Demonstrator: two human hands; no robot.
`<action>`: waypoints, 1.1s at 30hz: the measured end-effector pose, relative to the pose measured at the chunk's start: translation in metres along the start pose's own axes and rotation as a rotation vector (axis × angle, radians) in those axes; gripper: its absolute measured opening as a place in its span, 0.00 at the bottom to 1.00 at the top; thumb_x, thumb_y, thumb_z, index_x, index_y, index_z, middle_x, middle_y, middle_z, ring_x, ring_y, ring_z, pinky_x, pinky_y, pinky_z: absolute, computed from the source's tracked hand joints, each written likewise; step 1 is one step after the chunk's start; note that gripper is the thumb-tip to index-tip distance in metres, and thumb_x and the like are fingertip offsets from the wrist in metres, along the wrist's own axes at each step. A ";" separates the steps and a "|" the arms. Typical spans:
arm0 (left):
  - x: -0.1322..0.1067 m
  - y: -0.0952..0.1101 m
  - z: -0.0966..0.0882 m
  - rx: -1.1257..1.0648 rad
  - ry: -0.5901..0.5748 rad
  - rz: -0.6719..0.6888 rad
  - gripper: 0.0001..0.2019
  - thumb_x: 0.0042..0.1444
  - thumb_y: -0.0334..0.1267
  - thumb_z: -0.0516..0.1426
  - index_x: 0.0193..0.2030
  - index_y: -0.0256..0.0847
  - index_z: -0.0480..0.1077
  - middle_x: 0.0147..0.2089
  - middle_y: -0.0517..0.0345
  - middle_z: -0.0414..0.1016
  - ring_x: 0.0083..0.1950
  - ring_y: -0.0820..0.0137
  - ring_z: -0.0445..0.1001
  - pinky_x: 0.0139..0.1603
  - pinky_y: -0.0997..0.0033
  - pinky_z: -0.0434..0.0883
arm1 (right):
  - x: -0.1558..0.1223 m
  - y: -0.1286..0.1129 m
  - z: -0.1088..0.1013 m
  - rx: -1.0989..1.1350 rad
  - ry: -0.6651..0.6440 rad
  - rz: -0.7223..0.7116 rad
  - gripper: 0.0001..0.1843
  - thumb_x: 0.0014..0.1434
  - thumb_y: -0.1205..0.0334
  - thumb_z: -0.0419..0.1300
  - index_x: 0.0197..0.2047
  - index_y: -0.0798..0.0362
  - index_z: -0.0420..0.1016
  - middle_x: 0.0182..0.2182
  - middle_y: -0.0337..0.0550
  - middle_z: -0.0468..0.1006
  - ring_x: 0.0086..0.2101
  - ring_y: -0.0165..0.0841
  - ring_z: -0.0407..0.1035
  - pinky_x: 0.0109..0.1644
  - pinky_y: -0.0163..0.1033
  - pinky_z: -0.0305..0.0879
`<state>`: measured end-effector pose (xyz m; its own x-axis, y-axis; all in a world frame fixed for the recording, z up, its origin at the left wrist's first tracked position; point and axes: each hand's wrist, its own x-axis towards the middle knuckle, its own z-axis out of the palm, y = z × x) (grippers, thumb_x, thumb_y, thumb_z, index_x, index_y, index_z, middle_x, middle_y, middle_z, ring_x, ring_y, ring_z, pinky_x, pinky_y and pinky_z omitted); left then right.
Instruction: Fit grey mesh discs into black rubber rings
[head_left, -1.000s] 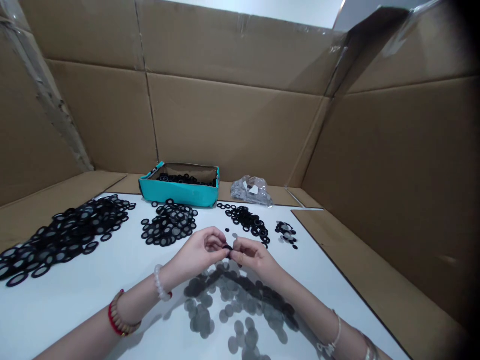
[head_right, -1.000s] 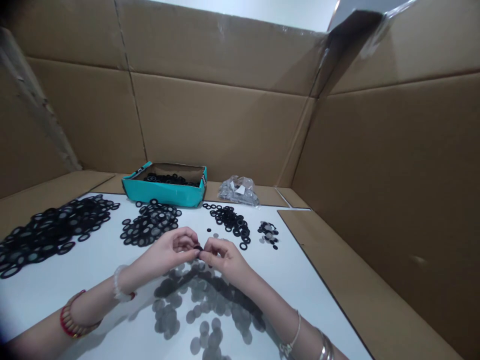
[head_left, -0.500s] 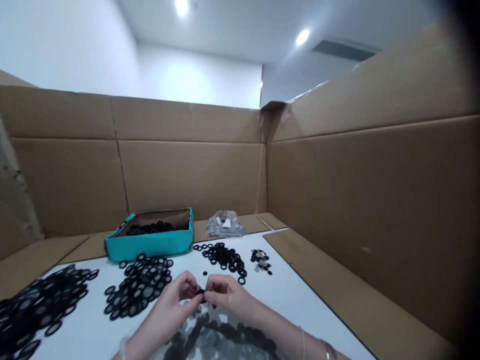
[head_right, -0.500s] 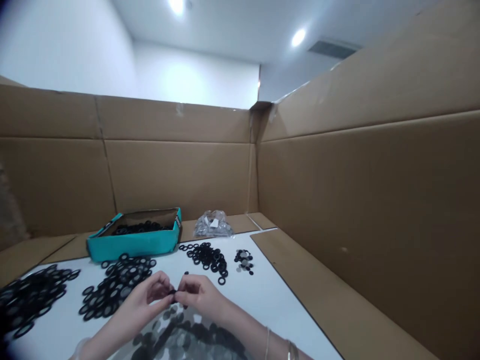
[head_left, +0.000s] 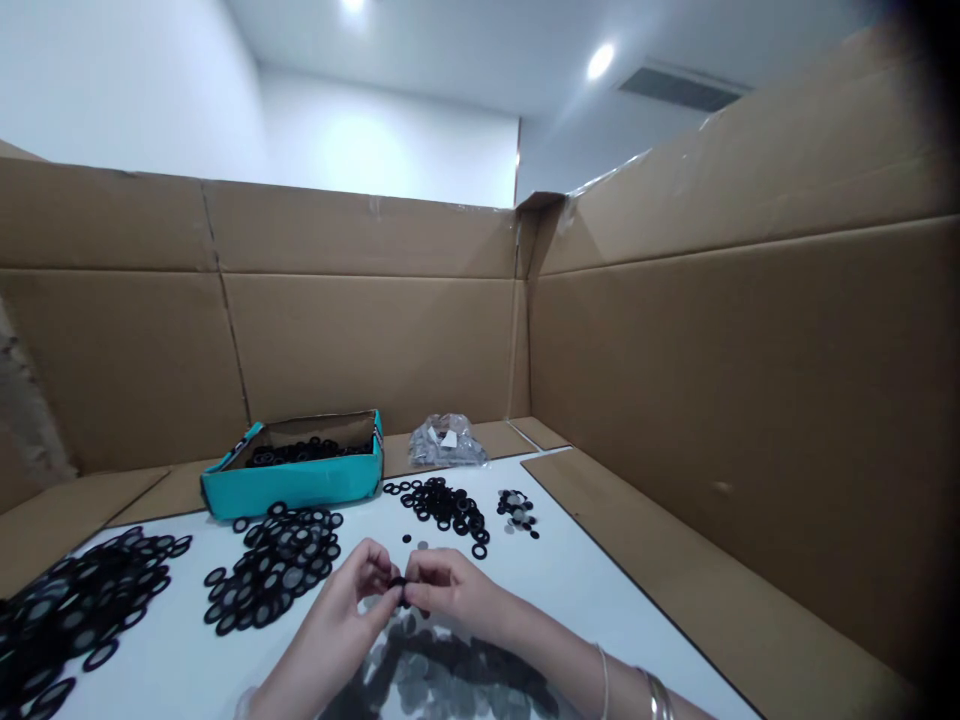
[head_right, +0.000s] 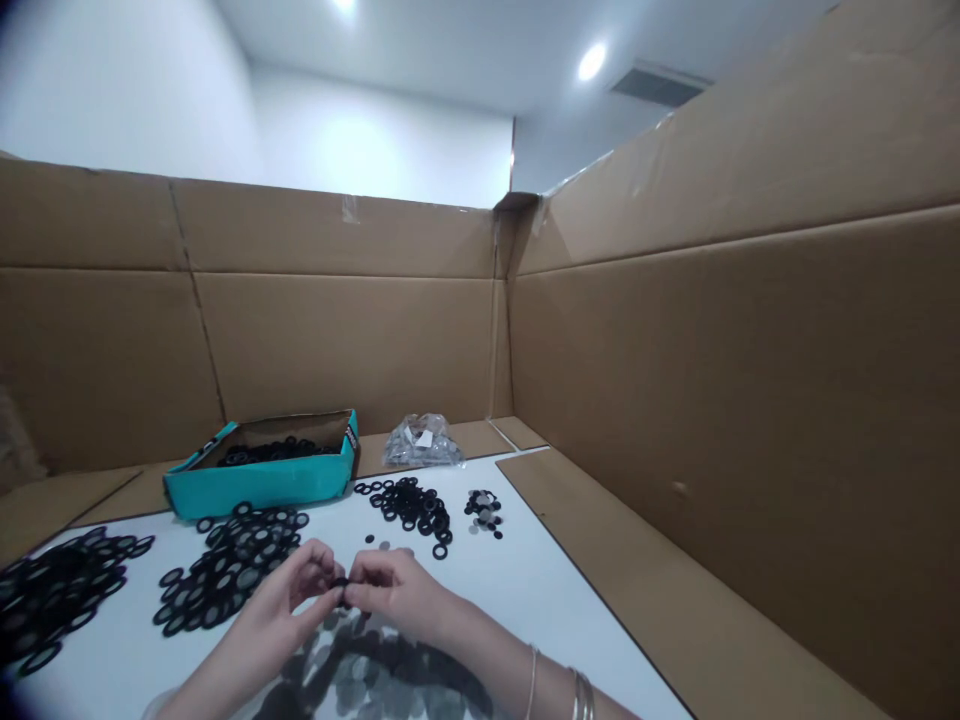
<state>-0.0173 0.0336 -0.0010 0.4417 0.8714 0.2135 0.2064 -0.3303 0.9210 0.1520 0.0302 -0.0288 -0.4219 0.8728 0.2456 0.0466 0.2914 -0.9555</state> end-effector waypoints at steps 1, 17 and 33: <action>-0.001 -0.001 -0.001 0.014 -0.024 -0.007 0.06 0.49 0.36 0.56 0.29 0.41 0.60 0.29 0.61 0.65 0.34 0.69 0.66 0.37 0.72 0.63 | -0.001 0.000 0.000 -0.029 -0.008 -0.006 0.21 0.50 0.46 0.60 0.22 0.55 0.62 0.19 0.33 0.61 0.23 0.25 0.54 0.27 0.30 0.50; 0.004 0.010 -0.016 -0.221 -0.111 -0.138 0.13 0.51 0.48 0.56 0.35 0.38 0.68 0.32 0.58 0.70 0.36 0.68 0.69 0.39 0.70 0.66 | 0.002 -0.003 0.000 0.198 0.129 0.030 0.19 0.50 0.49 0.61 0.22 0.56 0.64 0.17 0.33 0.62 0.20 0.25 0.55 0.26 0.31 0.50; 0.004 0.012 -0.013 -0.323 -0.021 -0.185 0.13 0.43 0.40 0.63 0.35 0.36 0.70 0.32 0.56 0.73 0.35 0.70 0.71 0.38 0.71 0.68 | 0.000 0.003 0.008 0.576 0.045 0.123 0.20 0.55 0.46 0.57 0.29 0.57 0.66 0.20 0.36 0.61 0.22 0.26 0.54 0.27 0.32 0.47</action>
<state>-0.0241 0.0375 0.0155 0.4415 0.8968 0.0298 -0.0002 -0.0331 0.9995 0.1453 0.0277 -0.0331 -0.4055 0.9059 0.1222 -0.4121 -0.0619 -0.9091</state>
